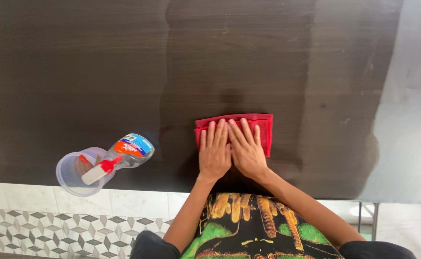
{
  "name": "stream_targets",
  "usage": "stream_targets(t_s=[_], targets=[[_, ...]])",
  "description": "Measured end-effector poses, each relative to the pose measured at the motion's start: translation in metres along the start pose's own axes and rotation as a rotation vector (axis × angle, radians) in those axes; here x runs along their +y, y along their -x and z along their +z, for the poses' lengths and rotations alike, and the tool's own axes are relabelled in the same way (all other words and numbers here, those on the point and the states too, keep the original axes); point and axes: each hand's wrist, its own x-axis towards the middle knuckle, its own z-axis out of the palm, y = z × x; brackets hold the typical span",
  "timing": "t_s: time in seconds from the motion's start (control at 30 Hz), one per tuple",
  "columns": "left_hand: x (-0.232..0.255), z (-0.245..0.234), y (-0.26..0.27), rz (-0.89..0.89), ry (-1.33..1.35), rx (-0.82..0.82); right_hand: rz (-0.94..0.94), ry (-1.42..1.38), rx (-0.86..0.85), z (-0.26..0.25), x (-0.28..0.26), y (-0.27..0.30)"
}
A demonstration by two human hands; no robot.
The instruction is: The person applies a dark liquid to a large dark tabletop using a brush, then wipes the surface with a red cloth. They spray a cleaning solution onto the cloth and continue wiping the table to remove residue and dry the surface.
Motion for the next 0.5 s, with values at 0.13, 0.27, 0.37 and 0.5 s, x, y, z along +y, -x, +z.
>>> stream_targets(t_s=[0.13, 0.27, 0.37, 0.5], targets=[[-0.053, -0.019, -0.016, -0.076, -0.075, 0.054, -0.118, -0.057, 0.057, 0.008, -0.021, -0.061], [-0.089, -0.032, -0.071, -0.133, -0.124, 0.063, -0.155, -0.043, 0.139, 0.006, -0.02, -0.134], [-0.102, -0.034, -0.121, -0.127, -0.154, 0.078, -0.155, -0.023, 0.185, -0.003, 0.003, -0.181], [-0.097, -0.025, -0.197, -0.03, -0.189, 0.073, -0.098, 0.015, 0.223, -0.021, 0.048, -0.221]])
